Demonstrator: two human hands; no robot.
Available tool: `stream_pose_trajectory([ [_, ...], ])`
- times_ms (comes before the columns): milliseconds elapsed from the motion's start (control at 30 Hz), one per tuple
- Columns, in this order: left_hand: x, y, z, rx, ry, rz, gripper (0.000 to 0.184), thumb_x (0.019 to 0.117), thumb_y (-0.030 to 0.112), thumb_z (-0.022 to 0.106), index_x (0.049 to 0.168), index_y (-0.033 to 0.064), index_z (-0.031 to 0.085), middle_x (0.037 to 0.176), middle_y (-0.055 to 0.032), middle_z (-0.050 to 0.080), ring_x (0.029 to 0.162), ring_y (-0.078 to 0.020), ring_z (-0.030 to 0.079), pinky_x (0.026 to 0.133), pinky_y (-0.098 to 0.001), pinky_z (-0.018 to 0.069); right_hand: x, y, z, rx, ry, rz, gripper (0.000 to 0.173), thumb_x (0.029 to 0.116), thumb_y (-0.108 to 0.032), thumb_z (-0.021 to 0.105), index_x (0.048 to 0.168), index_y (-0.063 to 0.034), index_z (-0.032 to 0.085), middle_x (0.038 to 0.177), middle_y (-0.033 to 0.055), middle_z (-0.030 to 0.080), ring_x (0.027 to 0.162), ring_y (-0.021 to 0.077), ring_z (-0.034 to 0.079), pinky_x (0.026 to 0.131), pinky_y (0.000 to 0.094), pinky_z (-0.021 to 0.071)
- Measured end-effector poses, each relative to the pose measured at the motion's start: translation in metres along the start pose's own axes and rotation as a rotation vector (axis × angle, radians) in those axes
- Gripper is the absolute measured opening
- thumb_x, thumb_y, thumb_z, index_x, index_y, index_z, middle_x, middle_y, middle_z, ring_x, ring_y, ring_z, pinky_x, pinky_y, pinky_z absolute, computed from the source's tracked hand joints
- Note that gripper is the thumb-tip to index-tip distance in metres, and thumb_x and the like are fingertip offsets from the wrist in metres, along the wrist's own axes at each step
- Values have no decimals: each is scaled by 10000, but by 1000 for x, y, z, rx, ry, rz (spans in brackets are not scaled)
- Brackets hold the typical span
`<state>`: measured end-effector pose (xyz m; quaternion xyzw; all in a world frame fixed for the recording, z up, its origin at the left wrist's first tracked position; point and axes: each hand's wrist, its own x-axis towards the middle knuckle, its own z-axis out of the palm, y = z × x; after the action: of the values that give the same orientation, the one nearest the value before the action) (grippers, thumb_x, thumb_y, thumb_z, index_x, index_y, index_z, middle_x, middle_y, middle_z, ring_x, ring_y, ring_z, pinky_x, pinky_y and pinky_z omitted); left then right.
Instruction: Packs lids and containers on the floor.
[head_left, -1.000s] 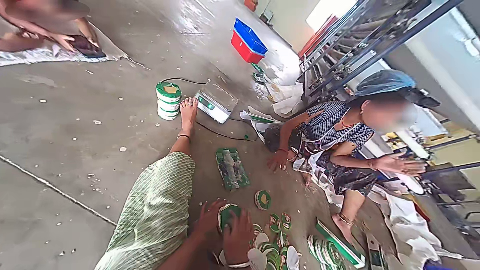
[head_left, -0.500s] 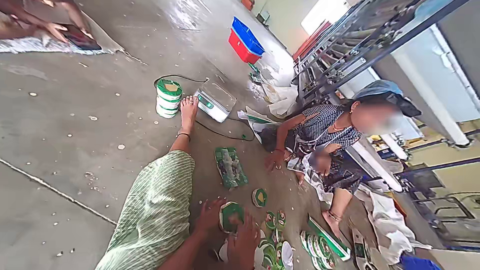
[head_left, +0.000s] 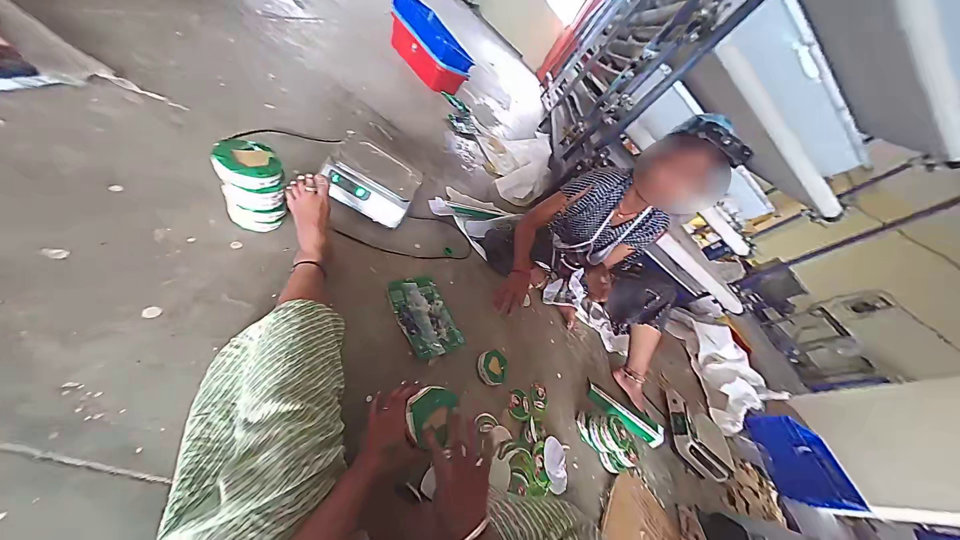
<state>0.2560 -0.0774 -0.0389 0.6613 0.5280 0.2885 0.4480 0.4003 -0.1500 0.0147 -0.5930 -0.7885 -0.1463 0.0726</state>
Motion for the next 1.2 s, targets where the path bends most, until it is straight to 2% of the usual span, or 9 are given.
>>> stream_pose_trajectory([
  [133, -1, -5, 9, -43, 115, 72, 1083, 600, 440, 940, 1480, 3, 485, 1487, -185, 545, 1446, -391, 433, 1227, -666, 120, -25, 17, 3, 16, -95, 72, 625, 745, 4, 762, 1320, -238, 711, 1419, 220, 608, 1327, 513, 535, 1015, 792, 344],
  [267, -3, -8, 11, -43, 148, 72, 1109, 551, 450, 958, 1457, -1, 505, 1455, -178, 575, 1420, -382, 468, 1220, -668, 150, 0, 41, 2, -73, -75, 160, 829, 622, 71, 811, 1381, -228, 667, 1428, 316, 554, 1325, 623, 464, 982, 839, 317],
  [367, -1, -10, 14, -44, 179, 81, 1089, 547, 421, 954, 1446, -7, 515, 1439, -185, 587, 1406, -388, 486, 1209, -688, 169, 32, 27, 7, -24, -36, 70, 882, 583, 87, 828, 1380, -255, 662, 1438, 263, 571, 1337, 572, 489, 979, 825, 346],
  [433, -1, -9, 14, -43, 186, 89, 1065, 563, 408, 943, 1444, -12, 519, 1441, -181, 587, 1406, -386, 487, 1205, -690, 173, 45, 24, 13, -20, -63, 14, 853, 616, 89, 814, 1365, -298, 678, 1469, 199, 573, 1364, 520, 493, 1020, 789, 340],
  [633, -2, -8, 13, -3, 151, 68, 1077, 587, 472, 934, 1471, 30, 504, 1471, -158, 567, 1431, -355, 464, 1219, -675, 148, 9, 35, -4, 56, -313, 153, 780, 758, 117, 699, 1454, -221, 601, 1534, 281, 465, 1431, 564, 374, 1073, 830, 220],
  [800, -2, -7, 11, -18, 127, 46, 1074, 607, 460, 932, 1477, 11, 489, 1479, -163, 557, 1435, -346, 459, 1232, -649, 143, 0, 4, -9, 187, -33, 108, 514, 703, 25, 704, 1147, -223, 777, 1421, 265, 583, 1327, 582, 490, 978, 841, 293],
  [1000, 0, -4, 9, 3, 88, 5, 976, 666, 346, 913, 1485, 27, 488, 1502, -152, 535, 1462, -333, 422, 1243, -624, 134, 61, -6, -11, 144, -513, 131, 724, 859, 67, 647, 1514, -219, 530, 1635, 228, 333, 1519, 524, 215, 1138, 797, 142],
  [1100, 0, -3, 7, 1, 85, 6, 869, 740, 300, 855, 1476, 10, 495, 1490, -153, 551, 1459, -346, 429, 1239, -633, 137, 17, -6, -2, 98, -269, -29, 713, 745, 53, 745, 1379, -268, 673, 1480, 229, 551, 1383, 535, 463, 1042, 797, 322],
  [1200, -2, -6, 7, -9, 80, 18, 1067, 624, 433, 933, 1498, 36, 467, 1503, -143, 539, 1461, -335, 426, 1240, -637, 138, -16, 22, -8, 47, -181, 4, 686, 722, 49, 770, 1314, -293, 714, 1425, 246, 593, 1335, 542, 512, 1010, 818, 328],
])
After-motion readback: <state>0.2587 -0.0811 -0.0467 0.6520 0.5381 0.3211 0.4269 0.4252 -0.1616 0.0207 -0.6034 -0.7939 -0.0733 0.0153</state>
